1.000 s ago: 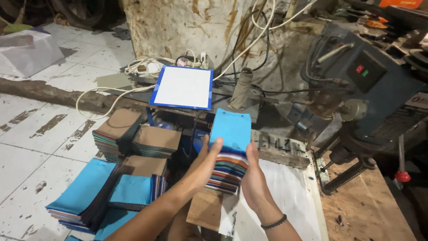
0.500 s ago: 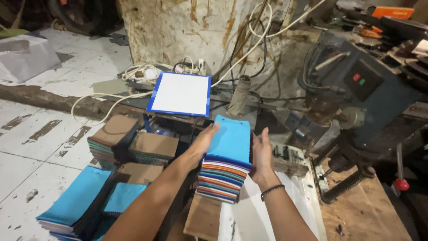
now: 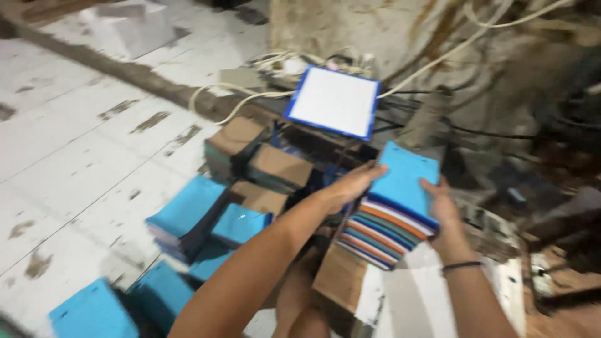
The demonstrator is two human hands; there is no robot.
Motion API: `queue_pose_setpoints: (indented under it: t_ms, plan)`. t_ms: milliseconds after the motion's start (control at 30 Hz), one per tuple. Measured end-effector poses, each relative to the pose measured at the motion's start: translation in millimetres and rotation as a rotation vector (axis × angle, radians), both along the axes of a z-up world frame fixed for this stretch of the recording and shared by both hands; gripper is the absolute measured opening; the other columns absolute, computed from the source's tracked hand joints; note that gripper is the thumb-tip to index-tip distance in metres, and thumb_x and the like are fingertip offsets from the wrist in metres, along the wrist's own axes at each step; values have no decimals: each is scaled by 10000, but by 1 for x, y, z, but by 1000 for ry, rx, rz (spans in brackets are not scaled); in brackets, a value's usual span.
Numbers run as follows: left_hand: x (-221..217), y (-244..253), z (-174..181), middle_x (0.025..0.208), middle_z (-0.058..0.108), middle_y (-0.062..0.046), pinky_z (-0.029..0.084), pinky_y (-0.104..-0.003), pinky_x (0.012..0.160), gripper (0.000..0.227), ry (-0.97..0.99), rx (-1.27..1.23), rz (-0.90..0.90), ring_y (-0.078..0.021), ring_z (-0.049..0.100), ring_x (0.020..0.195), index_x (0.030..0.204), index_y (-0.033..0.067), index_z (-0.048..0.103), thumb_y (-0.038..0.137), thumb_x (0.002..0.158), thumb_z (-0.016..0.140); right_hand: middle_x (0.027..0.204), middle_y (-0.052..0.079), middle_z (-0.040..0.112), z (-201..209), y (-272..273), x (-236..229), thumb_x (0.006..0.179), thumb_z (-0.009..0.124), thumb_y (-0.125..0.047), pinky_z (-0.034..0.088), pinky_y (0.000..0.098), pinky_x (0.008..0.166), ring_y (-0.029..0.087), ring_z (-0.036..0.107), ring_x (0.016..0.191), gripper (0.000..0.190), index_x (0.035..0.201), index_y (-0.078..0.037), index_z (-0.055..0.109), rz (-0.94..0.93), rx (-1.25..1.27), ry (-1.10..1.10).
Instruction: The person uses a drill press to punch holes into stacks of folded fabric pieces. They position the fabric under the drill, operate the lever to create holes, and then move the processed pieces aside to a pile on the floor.
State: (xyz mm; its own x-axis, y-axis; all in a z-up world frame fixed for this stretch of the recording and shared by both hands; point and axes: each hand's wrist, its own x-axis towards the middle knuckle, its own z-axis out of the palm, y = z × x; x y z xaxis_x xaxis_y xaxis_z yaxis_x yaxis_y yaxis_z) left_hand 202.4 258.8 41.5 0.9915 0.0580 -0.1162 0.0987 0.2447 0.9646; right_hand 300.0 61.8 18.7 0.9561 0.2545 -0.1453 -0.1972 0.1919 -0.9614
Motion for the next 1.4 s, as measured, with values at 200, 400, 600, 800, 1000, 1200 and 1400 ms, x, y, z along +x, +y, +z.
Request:
queue_pose_setpoints:
  t_ms: [200, 400, 600, 800, 1000, 1200, 1400]
  plan:
    - [-114, 7, -33, 1210, 745, -102, 522, -368, 1047, 452, -127, -11, 53, -214, 701, 1123, 1268, 131, 702, 457, 1084, 449, 1404, 207, 587, 89, -1, -47, 1032, 508, -110, 368, 351, 1098, 210, 450, 1457, 525, 1545, -160, 408, -141, -329, -428]
    - [-258, 10, -115, 1197, 789, 14, 510, -205, 1004, 369, -22, 45, 465, -54, 700, 1134, 1209, 145, 758, 397, 980, 615, 1481, 114, 581, 132, 83, -190, 1014, 573, -9, 411, 390, 1054, 255, 540, 1290, 313, 1300, -118, 634, 51, -671, -786]
    - [-365, 59, -213, 1102, 864, 42, 537, -219, 955, 262, 335, 67, 766, -62, 755, 1079, 1133, 195, 824, 311, 944, 685, 1225, 48, 736, -6, 187, -202, 943, 635, -195, 455, 346, 1060, 207, 665, 1189, 219, 1122, -190, 760, 603, -638, -1114]
    - [-375, 108, -210, 1279, 806, 48, 525, -263, 1048, 311, 673, 36, 735, -116, 726, 1208, 1225, 224, 781, 321, 1000, 590, 1163, 21, 780, -119, 267, -153, 926, 633, -234, 542, 334, 977, 195, 739, 1034, 261, 1152, -162, 744, 855, -949, -797]
    - [-304, 147, -233, 1373, 684, 67, 538, -362, 928, 392, 473, 277, 604, -166, 658, 1249, 1329, 263, 670, 440, 1026, 495, 1176, 130, 732, -162, 331, -112, 999, 529, -285, 561, 440, 926, 308, 694, 1103, 315, 1148, -69, 703, 1031, -1098, -824]
    - [-213, 179, -276, 1480, 460, -274, 355, -647, 1100, 407, 30, 1126, 723, -532, 364, 1400, 1345, 25, 563, 221, 998, 644, 1374, 115, 627, -191, 385, -89, 994, 464, -234, 539, 498, 908, 339, 645, 1174, 386, 1316, -136, 655, 1073, -1234, -940]
    - [-178, 191, -315, 1683, 146, -246, 141, -657, 1182, 858, 284, 1309, 563, -463, 117, 1532, 1585, 49, 320, 534, 972, 673, 1330, 98, 636, -204, 425, -80, 1019, 446, -356, 556, 550, 800, 372, 656, 1100, 393, 1328, -173, 605, 1120, -1349, -1051]
